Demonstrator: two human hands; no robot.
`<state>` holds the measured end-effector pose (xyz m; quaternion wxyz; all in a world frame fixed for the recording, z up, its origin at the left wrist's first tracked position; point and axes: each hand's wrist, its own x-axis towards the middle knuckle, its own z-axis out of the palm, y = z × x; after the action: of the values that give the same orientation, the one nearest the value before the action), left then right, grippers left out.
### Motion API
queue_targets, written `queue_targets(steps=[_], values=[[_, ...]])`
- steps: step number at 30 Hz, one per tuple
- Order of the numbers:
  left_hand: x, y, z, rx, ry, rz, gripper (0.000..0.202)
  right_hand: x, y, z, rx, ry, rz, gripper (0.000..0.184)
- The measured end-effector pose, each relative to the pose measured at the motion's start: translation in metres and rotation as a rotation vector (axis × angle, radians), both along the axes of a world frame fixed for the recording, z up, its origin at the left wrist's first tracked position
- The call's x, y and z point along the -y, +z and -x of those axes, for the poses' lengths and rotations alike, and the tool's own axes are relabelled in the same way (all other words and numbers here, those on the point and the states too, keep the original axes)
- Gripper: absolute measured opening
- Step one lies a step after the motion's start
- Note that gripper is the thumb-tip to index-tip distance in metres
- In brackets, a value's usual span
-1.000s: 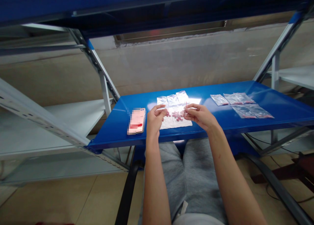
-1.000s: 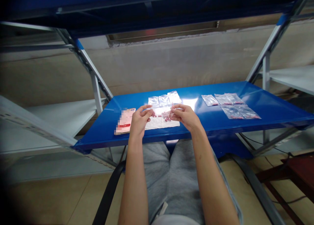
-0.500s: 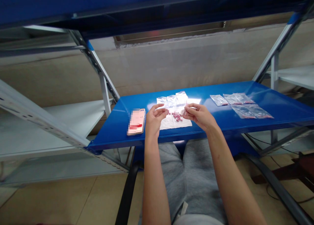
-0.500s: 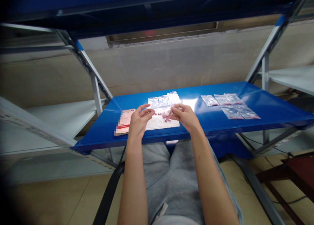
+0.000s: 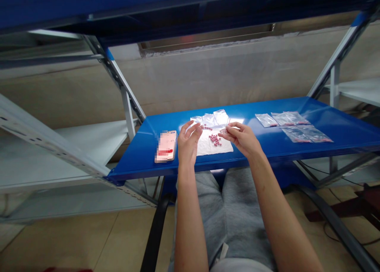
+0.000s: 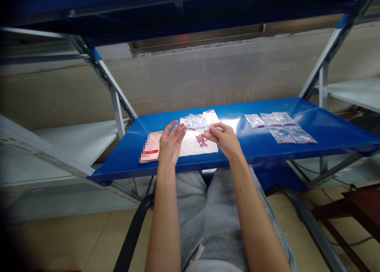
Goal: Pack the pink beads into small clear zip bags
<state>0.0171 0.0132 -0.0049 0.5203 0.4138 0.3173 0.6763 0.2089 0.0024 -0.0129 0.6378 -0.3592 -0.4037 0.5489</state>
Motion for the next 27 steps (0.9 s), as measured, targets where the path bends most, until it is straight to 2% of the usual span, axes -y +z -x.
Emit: queue_targets(steps=[5, 8, 10, 13, 14, 17, 19, 22, 27], values=[[0.001, 0.000, -0.007, 0.007, -0.105, -0.006, 0.045, 0.004, 0.008, 0.007, -0.032, 0.004, -0.077, 0.045], [0.003, 0.001, -0.014, -0.040, -0.096, -0.014, 0.033, 0.010, 0.017, 0.010, -0.038, 0.030, -0.092, 0.046], [0.006, 0.004, -0.018, -0.162, 0.024, -0.059, 0.023, 0.013, 0.023, 0.011, -0.032, 0.049, -0.095, 0.047], [0.016, 0.014, -0.021, -0.454, 0.261, -0.207, 0.010, 0.017, 0.029, 0.011, 0.005, 0.058, -0.106, 0.047], [0.020, 0.018, -0.023, -0.534, 0.278, -0.268, 0.009, 0.017, 0.030, 0.011, 0.020, 0.052, -0.112, 0.048], [0.030, 0.029, -0.028, -0.682, 0.154, -0.423, 0.012, 0.018, 0.033, 0.010, 0.065, 0.013, -0.140, 0.048], [0.032, 0.033, -0.034, -0.753, 0.139, -0.474, 0.019, 0.019, 0.033, 0.009, 0.104, -0.017, -0.155, 0.048], [0.032, 0.032, -0.041, -0.830, 0.195, -0.494, 0.027, 0.020, 0.034, 0.007, 0.168, -0.046, -0.163, 0.045], [0.029, 0.028, -0.041, -0.858, 0.196, -0.469, 0.020, 0.021, 0.036, 0.007, 0.210, -0.050, -0.158, 0.044]])
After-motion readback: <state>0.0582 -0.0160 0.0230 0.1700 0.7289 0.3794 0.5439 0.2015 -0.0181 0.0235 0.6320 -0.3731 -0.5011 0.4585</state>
